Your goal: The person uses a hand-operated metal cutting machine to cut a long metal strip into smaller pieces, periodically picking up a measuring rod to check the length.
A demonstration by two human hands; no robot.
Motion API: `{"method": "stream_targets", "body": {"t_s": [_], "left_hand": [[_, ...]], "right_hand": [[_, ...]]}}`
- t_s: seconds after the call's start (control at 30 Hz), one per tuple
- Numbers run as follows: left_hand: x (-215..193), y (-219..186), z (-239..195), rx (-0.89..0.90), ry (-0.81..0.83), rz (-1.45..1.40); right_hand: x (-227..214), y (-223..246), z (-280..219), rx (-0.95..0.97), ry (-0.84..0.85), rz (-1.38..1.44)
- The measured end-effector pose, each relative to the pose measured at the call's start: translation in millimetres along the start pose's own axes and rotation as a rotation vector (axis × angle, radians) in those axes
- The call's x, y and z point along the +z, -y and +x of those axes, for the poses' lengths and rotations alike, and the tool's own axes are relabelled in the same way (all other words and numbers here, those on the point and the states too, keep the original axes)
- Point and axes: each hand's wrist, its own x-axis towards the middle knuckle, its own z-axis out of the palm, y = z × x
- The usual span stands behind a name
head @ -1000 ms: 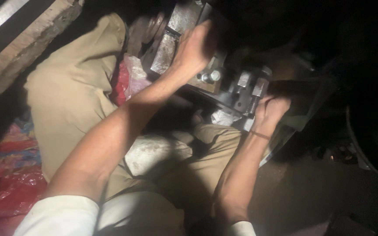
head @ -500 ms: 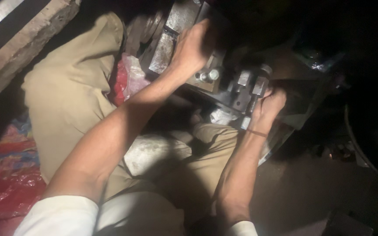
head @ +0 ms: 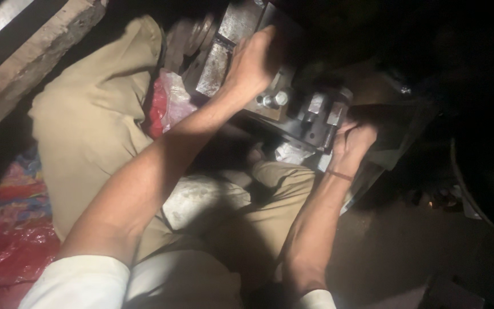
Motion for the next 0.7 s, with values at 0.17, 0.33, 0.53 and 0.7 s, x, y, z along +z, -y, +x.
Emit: {"method": "stream_targets", "body": {"t_s": [0.17, 0.33, 0.53, 0.7], "left_hand": [[9, 14, 0, 0.005, 0.003, 0.006], [9, 13, 0, 0.031, -0.012, 0.026], [-3, -9, 4, -0.335, 0.187, -0.121], [1, -4, -1, 0.243, -0.183, 0.043]], "right_hand": [[0, 2, -11, 0.011, 0.184, 0.029], [0, -3, -9, -0.074, 0.039, -0.033], [-4, 7, -13, -0.08, 0.013, -0.059], [14, 6, -12, -0.055, -0.022, -0.035]]}}
